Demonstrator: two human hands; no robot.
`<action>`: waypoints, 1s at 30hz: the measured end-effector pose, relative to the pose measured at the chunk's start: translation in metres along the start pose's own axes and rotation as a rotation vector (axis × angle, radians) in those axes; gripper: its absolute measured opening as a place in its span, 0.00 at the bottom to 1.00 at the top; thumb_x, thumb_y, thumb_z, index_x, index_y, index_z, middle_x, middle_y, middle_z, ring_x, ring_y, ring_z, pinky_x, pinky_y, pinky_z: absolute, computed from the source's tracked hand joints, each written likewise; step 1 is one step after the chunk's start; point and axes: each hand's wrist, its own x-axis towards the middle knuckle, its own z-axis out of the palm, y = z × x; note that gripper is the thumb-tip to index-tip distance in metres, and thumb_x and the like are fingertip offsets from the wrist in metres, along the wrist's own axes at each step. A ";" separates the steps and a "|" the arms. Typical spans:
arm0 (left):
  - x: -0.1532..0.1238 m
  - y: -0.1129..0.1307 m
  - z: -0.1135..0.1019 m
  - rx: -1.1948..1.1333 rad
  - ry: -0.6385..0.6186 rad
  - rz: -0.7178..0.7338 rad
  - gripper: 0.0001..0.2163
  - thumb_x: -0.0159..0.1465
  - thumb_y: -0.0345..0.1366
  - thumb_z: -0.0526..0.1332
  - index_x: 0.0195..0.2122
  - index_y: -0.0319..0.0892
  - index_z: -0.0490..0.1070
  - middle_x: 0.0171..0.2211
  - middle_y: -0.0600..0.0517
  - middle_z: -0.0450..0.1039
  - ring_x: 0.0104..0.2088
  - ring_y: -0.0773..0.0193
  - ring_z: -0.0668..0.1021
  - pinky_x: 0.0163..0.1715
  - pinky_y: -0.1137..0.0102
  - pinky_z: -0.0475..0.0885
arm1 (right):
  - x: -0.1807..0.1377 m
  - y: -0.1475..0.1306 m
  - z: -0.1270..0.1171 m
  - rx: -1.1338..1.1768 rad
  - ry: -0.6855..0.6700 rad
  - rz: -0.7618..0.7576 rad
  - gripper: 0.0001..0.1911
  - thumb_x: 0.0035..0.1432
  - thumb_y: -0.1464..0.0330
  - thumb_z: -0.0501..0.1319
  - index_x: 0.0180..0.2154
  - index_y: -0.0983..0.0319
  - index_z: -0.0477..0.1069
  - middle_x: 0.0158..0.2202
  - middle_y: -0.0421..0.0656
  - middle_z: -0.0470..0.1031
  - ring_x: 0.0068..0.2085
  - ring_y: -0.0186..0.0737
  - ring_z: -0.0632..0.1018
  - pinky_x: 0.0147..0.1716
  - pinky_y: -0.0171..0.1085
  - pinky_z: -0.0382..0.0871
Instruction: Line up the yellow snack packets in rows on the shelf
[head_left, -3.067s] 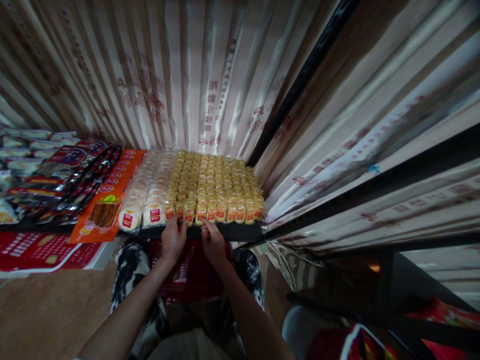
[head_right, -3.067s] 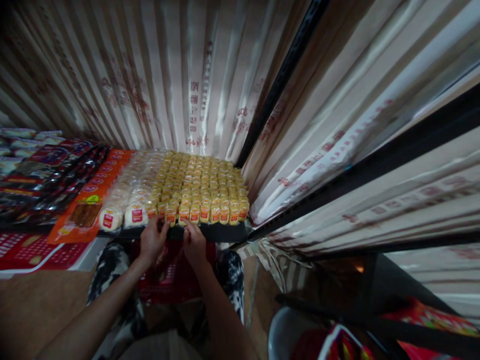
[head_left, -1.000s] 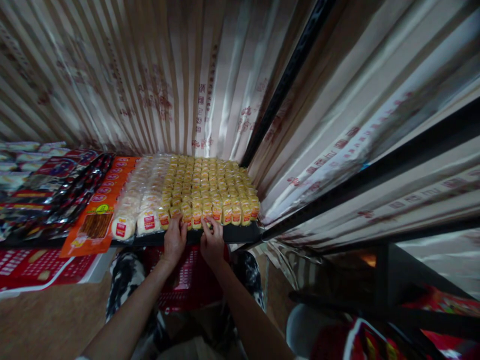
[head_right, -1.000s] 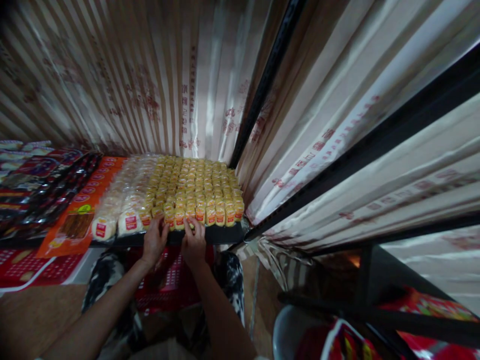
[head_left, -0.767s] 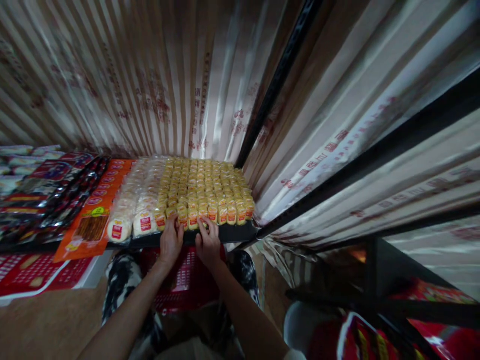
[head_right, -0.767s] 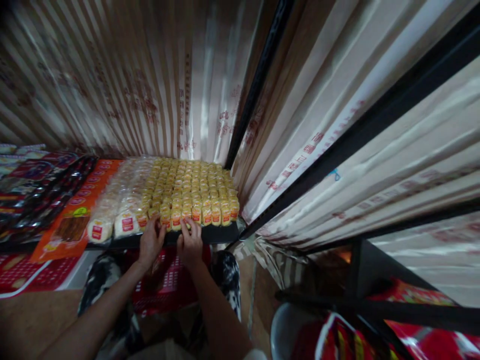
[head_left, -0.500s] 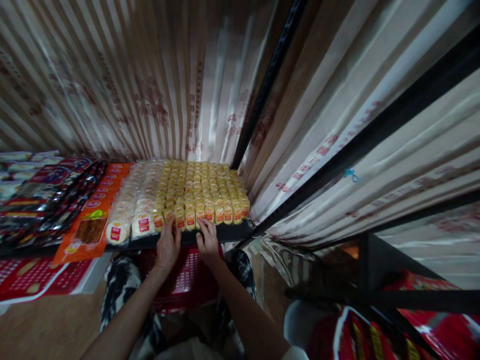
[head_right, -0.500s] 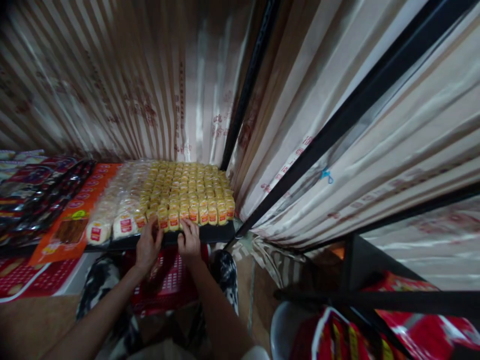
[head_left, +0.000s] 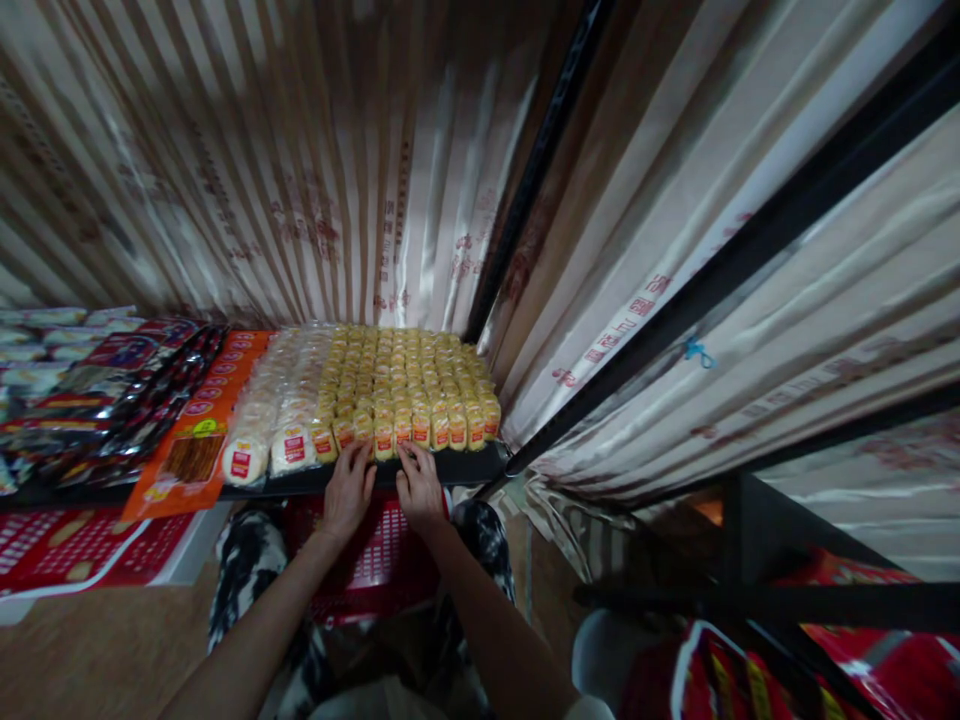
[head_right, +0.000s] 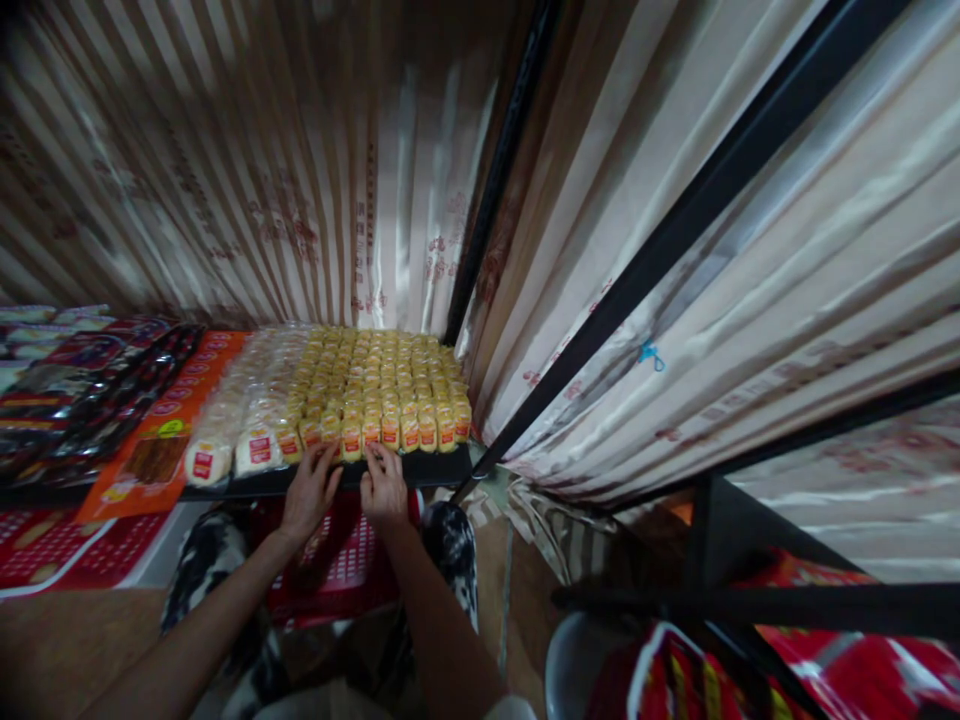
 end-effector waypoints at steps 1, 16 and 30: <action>-0.001 0.001 -0.001 0.006 0.000 -0.006 0.17 0.64 0.33 0.52 0.54 0.42 0.63 0.50 0.43 0.66 0.51 0.56 0.71 0.48 0.61 0.71 | 0.000 0.000 0.000 -0.004 -0.003 0.002 0.28 0.55 0.76 0.49 0.58 0.61 0.62 0.54 0.49 0.64 0.54 0.43 0.65 0.51 0.43 0.67; -0.001 -0.011 -0.008 -0.045 0.008 0.027 0.19 0.63 0.32 0.50 0.56 0.42 0.62 0.56 0.41 0.63 0.58 0.54 0.66 0.55 0.57 0.66 | -0.001 -0.003 -0.004 -0.017 -0.047 0.011 0.31 0.55 0.74 0.51 0.61 0.54 0.55 0.55 0.46 0.61 0.54 0.44 0.64 0.52 0.45 0.66; -0.006 -0.017 -0.018 -0.121 -0.122 0.028 0.21 0.61 0.29 0.50 0.56 0.38 0.60 0.60 0.41 0.58 0.61 0.55 0.61 0.58 0.57 0.62 | -0.002 -0.004 0.003 -0.087 -0.043 -0.010 0.32 0.51 0.73 0.58 0.58 0.53 0.60 0.55 0.47 0.58 0.54 0.49 0.62 0.51 0.48 0.67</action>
